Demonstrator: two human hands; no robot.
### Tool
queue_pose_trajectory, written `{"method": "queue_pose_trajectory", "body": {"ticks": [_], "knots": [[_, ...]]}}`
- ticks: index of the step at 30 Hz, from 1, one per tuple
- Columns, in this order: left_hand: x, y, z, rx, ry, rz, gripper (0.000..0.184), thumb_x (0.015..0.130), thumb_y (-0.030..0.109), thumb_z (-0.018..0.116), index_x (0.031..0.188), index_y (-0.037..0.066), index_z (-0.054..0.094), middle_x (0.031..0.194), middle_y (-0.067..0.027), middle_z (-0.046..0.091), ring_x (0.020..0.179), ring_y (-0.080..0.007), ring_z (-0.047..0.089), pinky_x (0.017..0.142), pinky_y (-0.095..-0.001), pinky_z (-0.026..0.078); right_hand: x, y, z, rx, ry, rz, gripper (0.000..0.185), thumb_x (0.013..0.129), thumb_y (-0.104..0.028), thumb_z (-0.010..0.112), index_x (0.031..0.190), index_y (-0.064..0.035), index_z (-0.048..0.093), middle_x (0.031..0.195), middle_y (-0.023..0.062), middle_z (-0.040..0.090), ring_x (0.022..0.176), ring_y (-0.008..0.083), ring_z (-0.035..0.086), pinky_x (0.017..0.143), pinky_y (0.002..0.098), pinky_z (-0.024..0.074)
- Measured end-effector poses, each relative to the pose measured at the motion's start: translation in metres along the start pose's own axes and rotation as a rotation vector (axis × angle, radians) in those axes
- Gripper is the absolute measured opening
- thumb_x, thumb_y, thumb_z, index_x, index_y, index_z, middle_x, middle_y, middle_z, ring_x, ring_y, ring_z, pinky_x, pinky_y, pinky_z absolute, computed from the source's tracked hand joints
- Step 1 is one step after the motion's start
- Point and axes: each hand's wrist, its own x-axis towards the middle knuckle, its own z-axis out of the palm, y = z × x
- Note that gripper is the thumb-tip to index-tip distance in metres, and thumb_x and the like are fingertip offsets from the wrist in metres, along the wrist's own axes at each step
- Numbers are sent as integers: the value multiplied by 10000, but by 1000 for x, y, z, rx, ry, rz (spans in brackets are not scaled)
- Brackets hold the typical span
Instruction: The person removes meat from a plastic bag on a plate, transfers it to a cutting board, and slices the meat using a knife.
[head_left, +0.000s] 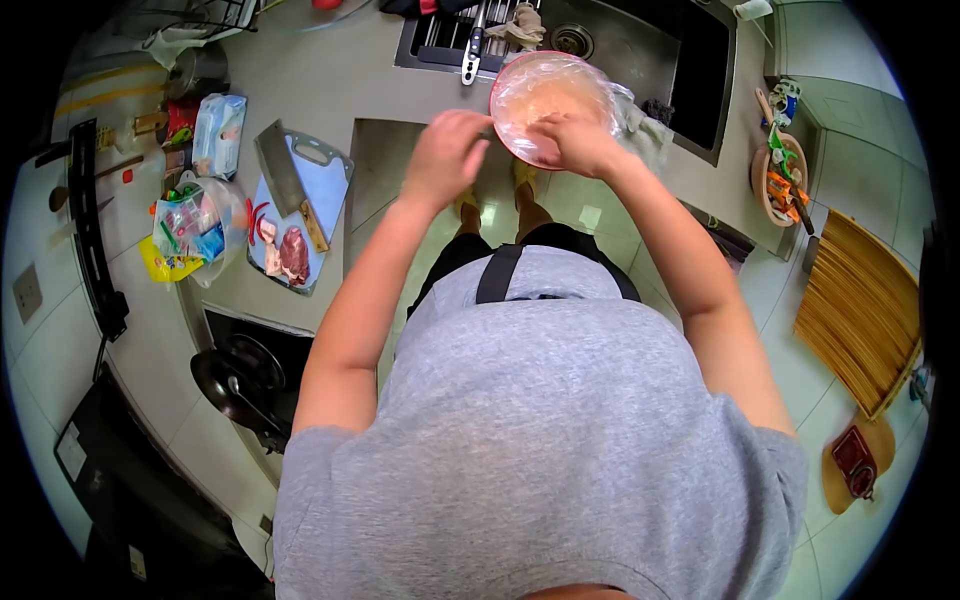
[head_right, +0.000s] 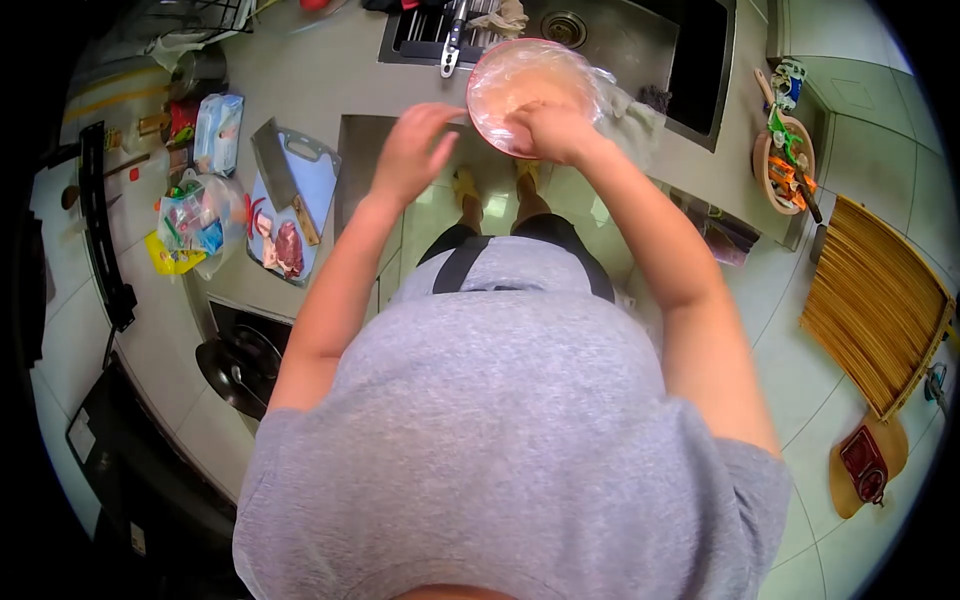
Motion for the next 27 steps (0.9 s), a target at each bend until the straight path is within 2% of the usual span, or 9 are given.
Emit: {"method": "queue_pose_trajectory", "body": {"ticks": [7, 10, 12, 13, 15, 18, 22, 24, 27], "knots": [[30, 3, 73, 209, -161, 168, 462, 850, 234, 719, 1279, 104, 606, 1244, -92, 616, 1282, -283, 507, 1178, -559, 255, -27, 24, -5, -116, 12, 5, 370, 812, -235, 715, 1160, -112, 692, 1116, 120, 688, 1061, 323, 643, 907, 428, 518], [39, -3, 75, 370, -221, 169, 433, 832, 266, 726, 1233, 131, 632, 1153, -72, 631, 1226, -261, 536, 1188, -594, 198, -24, 24, -16, -28, -19, 117, 276, 819, -170, 671, 1086, -114, 712, 1028, 127, 705, 963, 333, 670, 844, 421, 536], [45, -11, 71, 429, -270, 180, 254, 804, 200, 717, 1036, 114, 659, 977, -55, 622, 1116, -256, 577, 1176, -620, 204, -27, 22, -26, 104, 167, 161, 217, 835, -132, 628, 1034, -123, 714, 965, 136, 705, 908, 352, 672, 797, 433, 542], [48, -14, 72, 429, -271, 181, 254, 804, 200, 717, 1036, 114, 659, 977, -55, 622, 1116, -256, 577, 1176, -620, 204, -29, 23, -26, 105, 168, 163, 217, 835, -132, 628, 1034, -123, 714, 965, 136, 705, 908, 352, 672, 797, 433, 542], [52, -17, 73, 454, -74, 93, 248, 770, 152, 723, 1007, 113, 659, 915, -50, 596, 1028, -245, 581, 1169, -615, 224, -31, 26, -24, 208, 476, 197, 257, 801, -79, 654, 1050, -137, 689, 1014, 115, 697, 923, 357, 664, 792, 440, 537], [58, -16, 71, 418, -39, -21, 424, 731, 179, 798, 1131, 163, 657, 978, -27, 610, 1077, -235, 561, 1174, -595, 213, -37, 34, -21, 160, 544, 206, 482, 768, -42, 697, 1224, -173, 613, 1172, 91, 646, 913, 364, 668, 782, 441, 545], [61, -12, 72, 435, -110, 1, 418, 738, 182, 796, 1127, 135, 651, 987, -40, 612, 1070, -236, 556, 1141, -547, 276, -39, 23, -25, 74, 511, 278, 741, 744, -25, 733, 1409, -227, 473, 1309, 124, 547, 879, 378, 672, 738, 438, 561], [65, -19, 85, 628, 85, 97, 181, 880, 114, 570, 1040, 108, 652, 838, -46, 598, 939, -235, 581, 1064, -513, 364, -37, 16, -33, -20, 409, 464, 959, 701, -88, 811, 1519, -257, 340, 1407, 174, 442, 963, 369, 665, 787, 422, 569], [68, -28, 93, 754, 101, -15, 166, 846, 121, 590, 985, 107, 680, 782, -37, 609, 897, -225, 583, 960, -453, 404, -30, 20, -29, -88, 390, 532, 845, 687, -102, 813, 1439, -161, 435, 1268, 207, 549, 937, 370, 672, 759, 427, 569]]}}
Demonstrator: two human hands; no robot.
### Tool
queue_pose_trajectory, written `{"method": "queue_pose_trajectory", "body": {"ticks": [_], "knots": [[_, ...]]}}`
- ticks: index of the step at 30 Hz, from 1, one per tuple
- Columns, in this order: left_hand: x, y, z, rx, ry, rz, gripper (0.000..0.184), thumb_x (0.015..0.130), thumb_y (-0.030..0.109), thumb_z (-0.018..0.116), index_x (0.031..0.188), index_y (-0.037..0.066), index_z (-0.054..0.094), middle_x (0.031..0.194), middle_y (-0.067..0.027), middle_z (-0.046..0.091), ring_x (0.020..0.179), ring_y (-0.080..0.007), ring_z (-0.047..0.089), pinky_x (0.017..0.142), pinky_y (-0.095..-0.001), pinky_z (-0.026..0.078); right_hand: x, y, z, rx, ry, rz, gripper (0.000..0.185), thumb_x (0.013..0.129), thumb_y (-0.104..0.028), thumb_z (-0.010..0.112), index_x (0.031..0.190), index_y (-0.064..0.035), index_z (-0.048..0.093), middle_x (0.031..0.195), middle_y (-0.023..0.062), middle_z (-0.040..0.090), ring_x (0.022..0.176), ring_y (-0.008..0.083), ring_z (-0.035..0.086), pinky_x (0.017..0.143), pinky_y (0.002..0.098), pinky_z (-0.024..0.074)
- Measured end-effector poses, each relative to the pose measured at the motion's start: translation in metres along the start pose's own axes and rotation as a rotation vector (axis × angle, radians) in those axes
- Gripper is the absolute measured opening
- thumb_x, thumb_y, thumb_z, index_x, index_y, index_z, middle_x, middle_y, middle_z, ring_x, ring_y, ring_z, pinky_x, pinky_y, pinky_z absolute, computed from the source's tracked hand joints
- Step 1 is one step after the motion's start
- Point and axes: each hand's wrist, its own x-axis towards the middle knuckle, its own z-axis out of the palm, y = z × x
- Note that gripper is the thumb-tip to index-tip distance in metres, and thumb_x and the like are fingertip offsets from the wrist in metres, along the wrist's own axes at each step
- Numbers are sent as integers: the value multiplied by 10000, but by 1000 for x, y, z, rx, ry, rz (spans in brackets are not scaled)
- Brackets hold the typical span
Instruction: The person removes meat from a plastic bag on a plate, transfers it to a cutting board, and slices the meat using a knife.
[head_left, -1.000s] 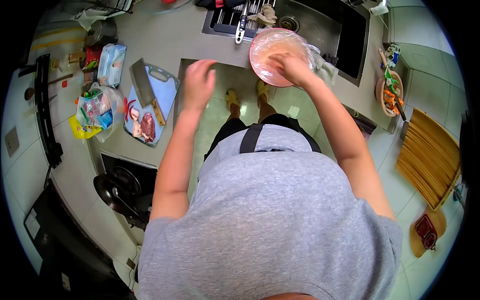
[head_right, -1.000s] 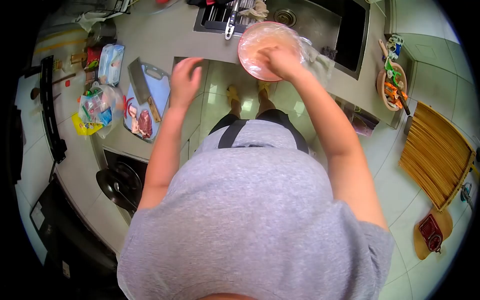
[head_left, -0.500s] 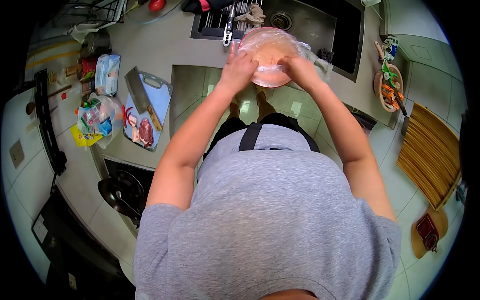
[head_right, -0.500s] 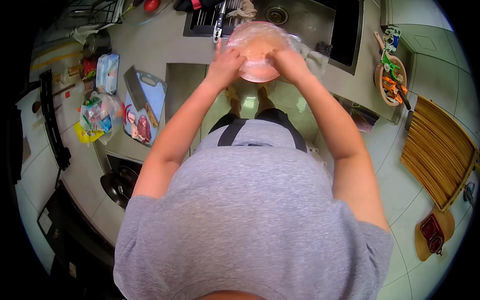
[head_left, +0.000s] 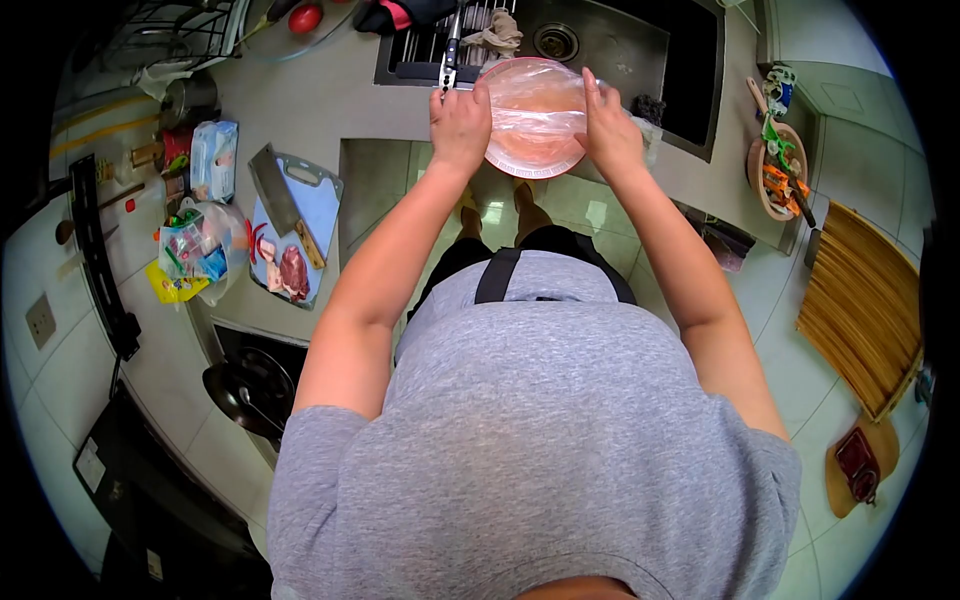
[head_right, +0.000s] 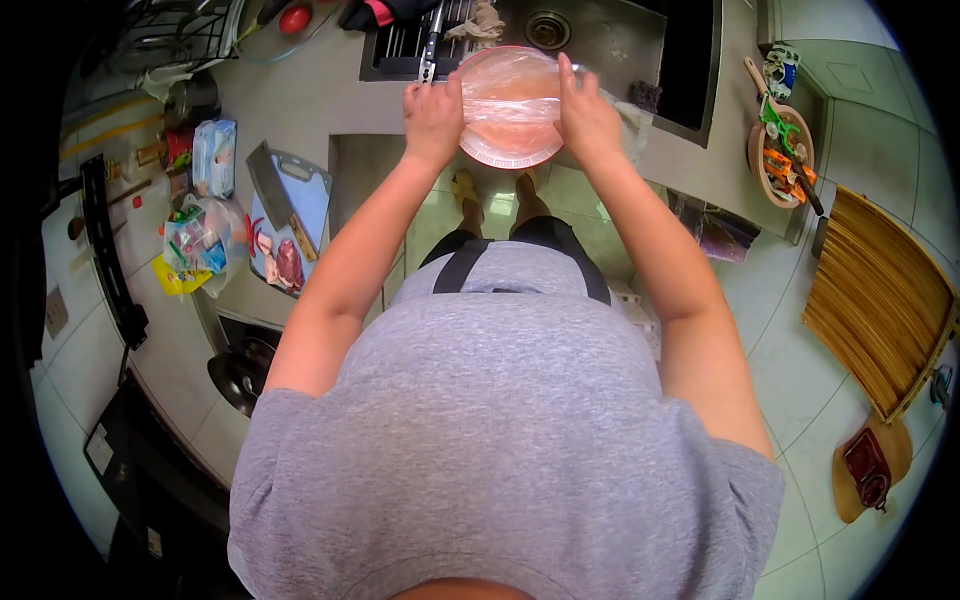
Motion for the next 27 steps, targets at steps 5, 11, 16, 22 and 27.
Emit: {"method": "queue_pose_trajectory", "body": {"ticks": [5, 11, 16, 22, 27], "knots": [[4, -2, 0, -68, -97, 22, 115, 824, 109, 584, 860, 95, 693, 805, -54, 631, 888, -247, 593, 899, -422, 410, 17, 22, 26, -141, 43, -58, 353, 757, -96, 698, 1095, -69, 600, 1003, 178, 653, 846, 352, 681, 698, 429, 561], [16, 4, -20, -361, -111, -149, 144, 811, 81, 598, 883, 97, 721, 980, -111, 601, 991, -292, 546, 909, -415, 407, 17, 26, 9, -35, 59, -139, 194, 818, -114, 657, 1003, -88, 711, 996, 148, 665, 891, 325, 668, 786, 434, 537], [22, 1, -21, -638, -109, -240, 262, 762, -3, 633, 1013, 46, 690, 1037, -147, 585, 1028, -352, 547, 931, -429, 451, 18, 30, 2, 222, 41, -49, 298, 833, -126, 688, 1130, -105, 707, 1041, 178, 650, 1008, 341, 628, 875, 436, 509], [16, 5, -12, -737, -286, -261, 424, 756, 24, 694, 1168, -6, 598, 1131, -193, 577, 1071, -394, 565, 914, -440, 488, 29, 38, 18, 642, -90, 66, 326, 852, -26, 593, 1176, -28, 634, 1068, 242, 667, 1049, 424, 616, 903, 468, 479], [-5, 34, -9, -643, -97, -152, 375, 737, 81, 755, 1074, 20, 602, 1035, -194, 609, 1031, -391, 588, 898, -458, 500, 25, 41, 26, 708, -101, 105, 332, 842, 19, 555, 1166, -7, 619, 1062, 254, 675, 1046, 423, 629, 894, 472, 486]]}}
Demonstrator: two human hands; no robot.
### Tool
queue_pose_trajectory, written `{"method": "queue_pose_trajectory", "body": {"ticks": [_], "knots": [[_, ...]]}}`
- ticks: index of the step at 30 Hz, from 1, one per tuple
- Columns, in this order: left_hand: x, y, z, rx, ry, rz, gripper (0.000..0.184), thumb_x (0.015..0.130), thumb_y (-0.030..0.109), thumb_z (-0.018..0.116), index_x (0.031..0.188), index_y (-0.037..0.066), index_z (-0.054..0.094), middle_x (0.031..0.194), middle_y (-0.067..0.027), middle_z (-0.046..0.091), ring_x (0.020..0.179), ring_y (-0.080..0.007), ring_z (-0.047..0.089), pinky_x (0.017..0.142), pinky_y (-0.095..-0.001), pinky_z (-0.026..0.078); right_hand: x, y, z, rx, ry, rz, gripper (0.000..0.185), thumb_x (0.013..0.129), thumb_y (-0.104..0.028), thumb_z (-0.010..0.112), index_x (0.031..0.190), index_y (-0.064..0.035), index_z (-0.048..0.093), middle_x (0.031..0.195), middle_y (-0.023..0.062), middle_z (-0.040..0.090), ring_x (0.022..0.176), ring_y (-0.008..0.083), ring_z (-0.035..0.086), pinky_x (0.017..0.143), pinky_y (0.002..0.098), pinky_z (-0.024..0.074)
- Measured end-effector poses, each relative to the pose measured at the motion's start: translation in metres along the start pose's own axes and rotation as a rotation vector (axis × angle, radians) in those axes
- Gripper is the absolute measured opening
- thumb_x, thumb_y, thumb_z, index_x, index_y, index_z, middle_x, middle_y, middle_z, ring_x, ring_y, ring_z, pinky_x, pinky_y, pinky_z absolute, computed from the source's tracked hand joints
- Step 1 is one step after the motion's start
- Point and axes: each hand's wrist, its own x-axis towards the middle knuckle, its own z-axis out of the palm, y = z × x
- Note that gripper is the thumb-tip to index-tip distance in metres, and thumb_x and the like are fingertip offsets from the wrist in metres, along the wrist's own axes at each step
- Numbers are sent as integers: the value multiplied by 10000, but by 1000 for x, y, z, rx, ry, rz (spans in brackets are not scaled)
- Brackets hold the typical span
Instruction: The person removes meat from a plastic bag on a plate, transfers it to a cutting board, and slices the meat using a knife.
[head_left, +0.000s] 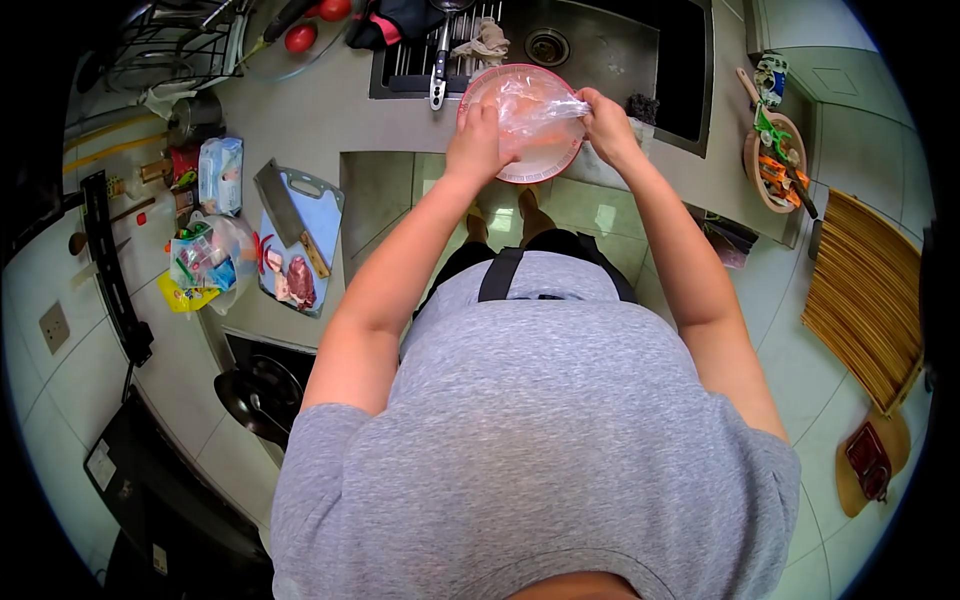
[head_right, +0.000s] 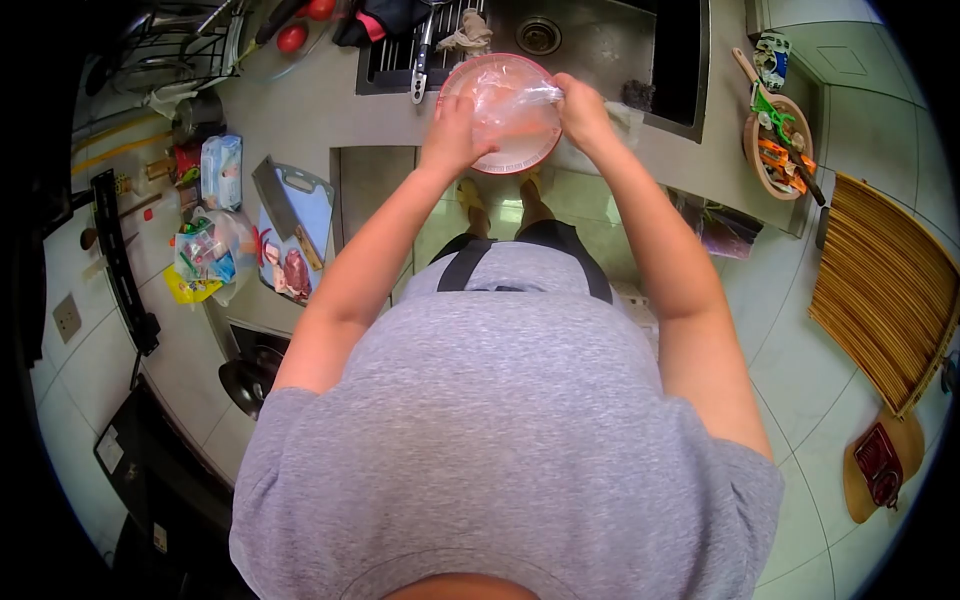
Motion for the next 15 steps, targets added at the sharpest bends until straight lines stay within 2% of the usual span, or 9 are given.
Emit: {"method": "queue_pose_trajectory", "body": {"ticks": [1, 3, 4, 6, 7, 9, 10, 12, 15], "knots": [[-2, 1, 4, 43, 49, 25, 374, 731, 93, 769, 1059, 29, 601, 1008, -195, 616, 1021, -392, 591, 893, -463, 500, -1, 4, 3, 0, 0, 0, 332, 842, 19, 555, 1166, -7, 619, 1062, 254, 675, 1046, 423, 629, 894, 472, 486], [1, -2, 9, 210, -106, -23, 327, 771, 62, 701, 1086, 67, 613, 1018, -187, 618, 1043, -395, 593, 915, -467, 505, -3, 2, 6, 45, 20, -21, 220, 907, 36, 495, 1092, -12, 604, 894, 73, 655, 763, 153, 634, 680, 321, 550], [3, -4, 11, 210, -105, -24, 327, 771, 62, 701, 1086, 67, 613, 1018, -187, 618, 1043, -395, 593, 915, -467, 505, -5, -4, 3, 45, 20, -21, 220, 907, 36, 495, 1092, -12, 604, 894, 73, 655, 763, 153, 634, 680, 321, 550], [8, -6, 11, 173, -99, -63, 354, 833, 33, 565, 1182, 64, 620, 1031, -181, 620, 1004, -390, 607, 845, -473, 533, -10, -17, -4, 205, -40, 148, 337, 837, 56, 498, 1144, -10, 618, 991, 195, 686, 935, 336, 666, 850, 405, 508], [9, -6, 10, 174, -99, -62, 354, 833, 33, 565, 1182, 64, 620, 1031, -181, 620, 1004, -390, 607, 845, -473, 533, -10, -16, -4, 206, -40, 148, 337, 837, 56, 498, 1144, -10, 618, 991, 195, 686, 935, 336, 666, 850, 405, 508], [11, -6, 8, -76, -3, -91, 344, 861, 12, 491, 1173, 65, 625, 1046, -189, 636, 999, -385, 616, 858, -453, 523, -9, -14, -6, 271, -18, 32, 225, 915, 55, 477, 1097, -7, 595, 927, 32, 633, 817, 115, 620, 718, 284, 544], [12, -6, 7, -73, -3, -88, 344, 861, 12, 491, 1173, 65, 625, 1046, -189, 636, 999, -385, 616, 858, -453, 523, -8, -13, -7, 274, -16, 31, 225, 915, 55, 477, 1097, -7, 595, 927, 32, 633, 817, 115, 620, 718, 284, 544], [17, -2, 4, -174, 156, 10, 349, 860, -6, 477, 1171, 53, 624, 1063, -200, 648, 1006, -382, 623, 872, -430, 511, -6, -15, -10, 205, 18, -79, 227, 919, 58, 475, 1103, -7, 592, 939, 25, 633, 829, 108, 614, 734, 279, 537], [27, 12, -12, -289, 133, -35, 334, 865, -23, 469, 1151, 48, 626, 1068, -200, 658, 1007, -393, 624, 880, -399, 504, -6, -26, -19, 223, 69, -100, 215, 922, 57, 477, 1093, -8, 590, 930, 24, 632, 829, 105, 608, 740, 284, 536]]}}
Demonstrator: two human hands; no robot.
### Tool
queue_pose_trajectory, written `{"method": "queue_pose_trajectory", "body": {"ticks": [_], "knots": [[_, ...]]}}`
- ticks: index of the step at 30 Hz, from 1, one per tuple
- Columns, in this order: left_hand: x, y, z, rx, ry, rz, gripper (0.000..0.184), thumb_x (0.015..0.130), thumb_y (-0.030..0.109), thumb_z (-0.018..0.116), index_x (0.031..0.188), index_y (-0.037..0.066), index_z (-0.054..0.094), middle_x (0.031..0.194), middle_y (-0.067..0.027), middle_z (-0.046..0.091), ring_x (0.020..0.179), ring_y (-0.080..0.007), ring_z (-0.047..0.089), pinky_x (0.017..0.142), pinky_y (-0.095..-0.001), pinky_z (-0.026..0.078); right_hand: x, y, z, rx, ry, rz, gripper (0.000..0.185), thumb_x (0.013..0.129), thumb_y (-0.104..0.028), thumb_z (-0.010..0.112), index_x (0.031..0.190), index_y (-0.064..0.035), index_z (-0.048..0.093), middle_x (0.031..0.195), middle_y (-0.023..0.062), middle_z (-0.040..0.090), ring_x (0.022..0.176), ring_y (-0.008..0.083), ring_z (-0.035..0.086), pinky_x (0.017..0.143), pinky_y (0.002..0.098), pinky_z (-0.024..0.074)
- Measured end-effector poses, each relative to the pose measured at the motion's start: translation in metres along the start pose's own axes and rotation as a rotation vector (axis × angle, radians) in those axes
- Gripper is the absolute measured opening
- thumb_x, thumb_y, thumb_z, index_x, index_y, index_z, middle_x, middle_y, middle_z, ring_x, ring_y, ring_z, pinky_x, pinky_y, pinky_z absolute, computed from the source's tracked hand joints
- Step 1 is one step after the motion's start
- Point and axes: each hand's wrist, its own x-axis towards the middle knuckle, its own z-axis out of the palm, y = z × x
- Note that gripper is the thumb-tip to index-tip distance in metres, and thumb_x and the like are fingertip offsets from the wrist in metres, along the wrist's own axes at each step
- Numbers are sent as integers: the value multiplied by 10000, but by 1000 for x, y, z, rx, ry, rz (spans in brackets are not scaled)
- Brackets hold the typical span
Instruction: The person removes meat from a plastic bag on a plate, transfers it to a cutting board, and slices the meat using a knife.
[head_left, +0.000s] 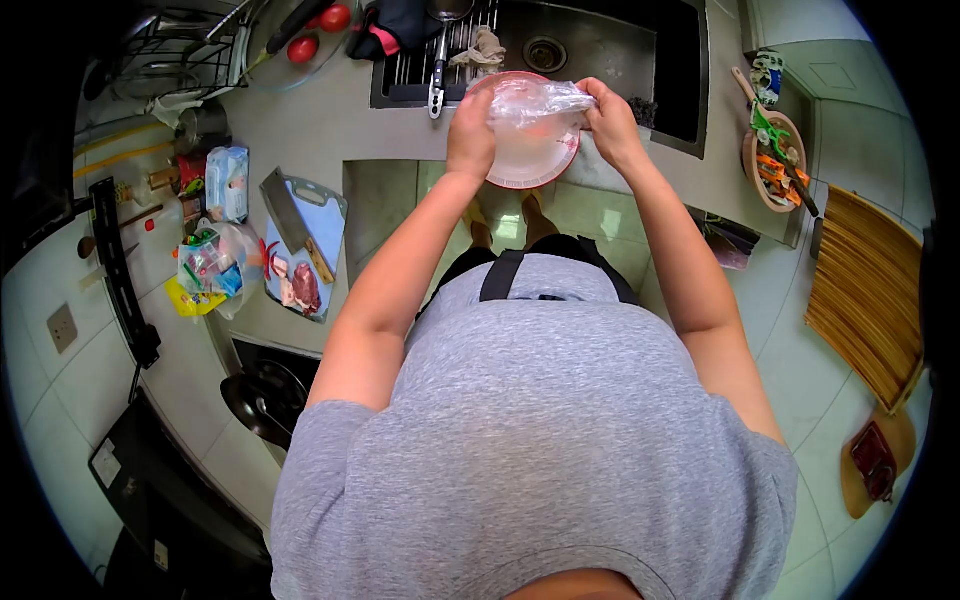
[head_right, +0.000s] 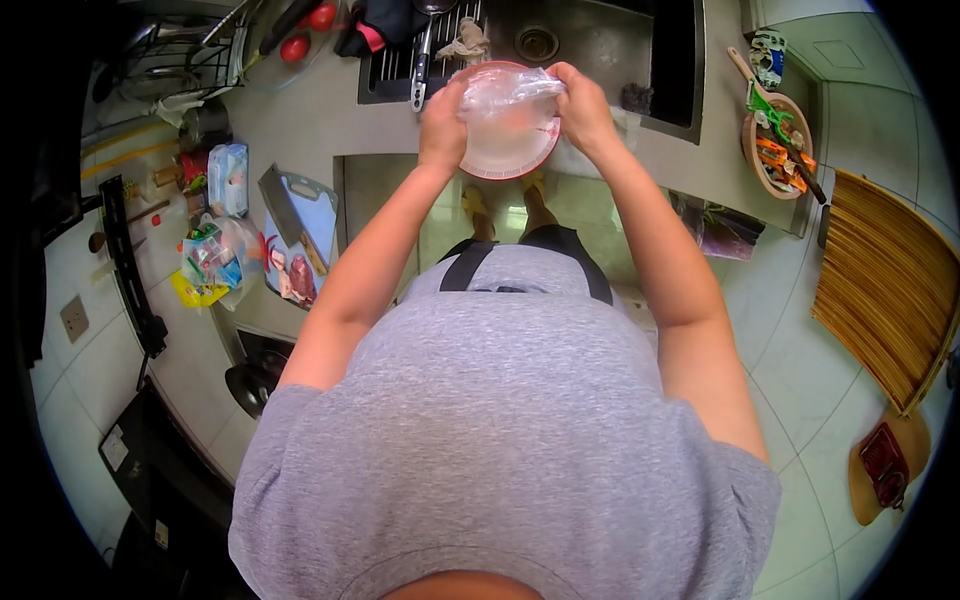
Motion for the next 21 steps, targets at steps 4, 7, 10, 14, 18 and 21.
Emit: {"method": "queue_pose_trajectory", "body": {"ticks": [4, 7, 10, 14, 18, 21], "knots": [[16, 30, -12, -120, 11, -1, 401, 764, -93, 493, 1114, 41, 636, 986, -185, 659, 927, -393, 629, 829, -408, 503, 2, -19, -10, -5, 35, -9, 201, 925, 54, 482, 1085, -7, 587, 916, 23, 629, 833, 100, 593, 752, 287, 525], [29, 45, -18, -25, 43, 82, 356, 745, -102, 484, 1052, 17, 620, 941, -207, 648, 905, -409, 621, 793, -428, 496, 4, -36, -22, 92, 68, -8, 242, 880, 23, 495, 1092, -13, 605, 923, 149, 676, 825, 254, 656, 788, 362, 506], [42, 57, -16, -79, 115, 128, 310, 735, -105, 469, 996, 4, 596, 886, -229, 625, 879, -424, 611, 772, -437, 485, 12, -40, -37, 32, 95, -85, 257, 873, 20, 488, 1097, -16, 608, 905, 138, 675, 802, 225, 649, 777, 350, 506], [74, 63, -6, -39, 82, 188, 244, 748, -96, 470, 959, -9, 556, 860, -235, 615, 834, -425, 605, 744, -419, 480, 20, -54, -64, 52, 163, -69, 287, 855, 9, 482, 1110, -10, 612, 927, 171, 681, 844, 280, 660, 801, 364, 501], [107, 74, 21, -73, -14, 173, 225, 751, -93, 506, 955, -6, 543, 835, -244, 613, 830, -448, 599, 731, -447, 473, 57, -10, -90, -72, 277, -77, 314, 850, -20, 479, 1127, -16, 625, 951, 190, 695, 876, 325, 670, 817, 396, 505], [128, 72, 48, -35, -92, 146, 228, 755, -89, 518, 964, -6, 558, 868, -267, 634, 871, -475, 608, 762, -475, 482, 73, 7, -104, 22, 277, 66, 313, 852, -32, 483, 1127, -17, 632, 945, 196, 698, 865, 326, 674, 805, 411, 512]]}}
